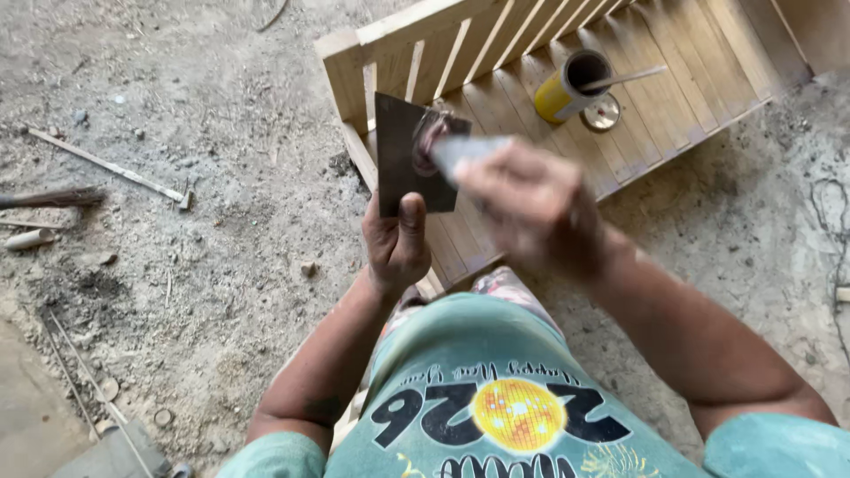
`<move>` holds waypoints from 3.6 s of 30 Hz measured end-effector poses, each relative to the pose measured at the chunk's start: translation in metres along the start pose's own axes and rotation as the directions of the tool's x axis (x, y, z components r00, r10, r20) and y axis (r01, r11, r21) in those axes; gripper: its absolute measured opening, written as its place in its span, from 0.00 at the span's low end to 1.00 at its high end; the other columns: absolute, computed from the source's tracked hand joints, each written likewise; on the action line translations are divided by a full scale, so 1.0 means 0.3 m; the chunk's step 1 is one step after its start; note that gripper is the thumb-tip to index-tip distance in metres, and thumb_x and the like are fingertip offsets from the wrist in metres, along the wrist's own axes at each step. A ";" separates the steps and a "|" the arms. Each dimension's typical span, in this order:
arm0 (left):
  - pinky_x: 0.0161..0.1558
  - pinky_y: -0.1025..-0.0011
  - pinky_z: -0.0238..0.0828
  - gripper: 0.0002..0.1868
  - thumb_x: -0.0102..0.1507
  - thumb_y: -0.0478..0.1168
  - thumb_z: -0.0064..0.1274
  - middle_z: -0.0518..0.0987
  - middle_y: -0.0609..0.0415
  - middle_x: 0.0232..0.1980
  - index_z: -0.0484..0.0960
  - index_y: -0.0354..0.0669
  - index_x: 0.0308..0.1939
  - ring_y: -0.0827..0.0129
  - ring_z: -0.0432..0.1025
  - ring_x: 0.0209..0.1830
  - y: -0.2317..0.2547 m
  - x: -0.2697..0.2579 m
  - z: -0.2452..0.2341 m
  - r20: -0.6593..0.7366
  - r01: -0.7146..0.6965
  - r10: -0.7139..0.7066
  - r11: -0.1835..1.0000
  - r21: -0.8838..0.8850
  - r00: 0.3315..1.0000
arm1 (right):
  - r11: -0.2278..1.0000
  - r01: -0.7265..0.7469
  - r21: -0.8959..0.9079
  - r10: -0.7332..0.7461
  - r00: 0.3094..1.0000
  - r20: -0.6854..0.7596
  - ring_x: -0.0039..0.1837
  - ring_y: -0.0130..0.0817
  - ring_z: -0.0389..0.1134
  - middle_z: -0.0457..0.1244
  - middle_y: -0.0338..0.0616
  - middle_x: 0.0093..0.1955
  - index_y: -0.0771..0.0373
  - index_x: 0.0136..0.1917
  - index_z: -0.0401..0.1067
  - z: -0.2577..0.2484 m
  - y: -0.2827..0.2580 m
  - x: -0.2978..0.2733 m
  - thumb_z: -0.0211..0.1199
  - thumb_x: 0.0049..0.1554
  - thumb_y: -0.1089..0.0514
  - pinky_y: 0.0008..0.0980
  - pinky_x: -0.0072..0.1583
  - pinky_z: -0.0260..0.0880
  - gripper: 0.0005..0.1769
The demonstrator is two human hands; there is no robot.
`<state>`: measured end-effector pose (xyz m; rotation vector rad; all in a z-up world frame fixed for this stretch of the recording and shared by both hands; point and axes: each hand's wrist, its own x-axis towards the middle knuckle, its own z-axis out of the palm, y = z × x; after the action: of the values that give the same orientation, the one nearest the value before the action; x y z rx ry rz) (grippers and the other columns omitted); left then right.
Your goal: The person applies wood filler to a wooden furniture piece using a putty knife and a metal plate. They scoop filler from a can, spread it onto the plate, and then apply it to the wood surface, smoothing it out.
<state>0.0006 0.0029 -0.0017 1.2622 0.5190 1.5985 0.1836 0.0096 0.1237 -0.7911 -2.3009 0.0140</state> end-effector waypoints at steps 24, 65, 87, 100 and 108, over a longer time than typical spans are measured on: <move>0.63 0.76 0.67 0.22 0.80 0.46 0.38 0.77 0.52 0.63 0.69 0.32 0.70 0.72 0.70 0.60 0.006 -0.027 0.031 0.029 0.044 -0.045 0.998 0.034 0.999 | 0.994 -0.056 -0.090 0.055 0.998 -0.019 0.46 0.40 0.73 0.69 0.51 0.49 0.70 0.57 0.76 -0.033 -0.051 -0.013 0.63 0.60 0.72 0.30 0.42 0.76 0.11; 0.64 0.64 0.72 0.15 0.78 0.43 0.44 0.77 0.46 0.58 0.71 0.35 0.61 0.65 0.73 0.58 -0.195 0.144 0.194 -0.407 -0.280 0.154 0.921 -0.272 0.900 | 0.779 -0.095 0.620 0.374 0.864 -0.337 0.55 0.34 0.70 0.67 0.46 0.55 0.65 0.59 0.77 -0.006 0.219 -0.303 0.67 0.57 0.76 0.30 0.58 0.71 0.18; 0.58 0.60 0.75 0.17 0.77 0.46 0.47 0.77 0.48 0.55 0.67 0.38 0.62 0.62 0.75 0.53 0.105 0.178 -0.424 0.385 0.575 -0.441 0.475 -0.666 0.811 | 0.176 -0.713 0.679 0.888 0.413 0.203 0.36 0.20 0.56 0.61 0.40 0.46 0.58 0.86 0.38 0.295 -0.200 -0.033 0.62 0.55 0.24 0.19 0.40 0.58 0.62; 0.61 0.68 0.72 0.16 0.74 0.41 0.48 0.78 0.49 0.56 0.70 0.35 0.62 0.68 0.73 0.55 0.187 0.159 -0.458 0.149 0.371 -0.376 0.635 -0.677 0.915 | 0.247 -0.505 0.827 0.792 0.597 0.128 0.71 0.35 0.61 0.59 0.45 0.71 0.69 0.80 0.48 0.534 -0.260 0.237 0.48 0.59 0.19 0.38 0.73 0.62 0.58; 0.61 0.68 0.72 0.16 0.78 0.41 0.47 0.77 0.48 0.56 0.71 0.30 0.63 0.68 0.71 0.55 0.222 0.110 -0.479 0.171 0.393 -0.356 0.786 -0.477 0.919 | -0.349 0.035 0.937 0.586 0.788 0.189 0.53 0.33 0.72 0.68 0.50 0.50 0.68 0.73 0.59 0.486 -0.162 0.329 0.45 0.55 0.16 0.32 0.52 0.77 0.57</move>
<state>-0.1565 0.0380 0.0148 0.7544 0.2550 1.2314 0.0106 0.0532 0.0841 -0.2835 -0.7481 1.6774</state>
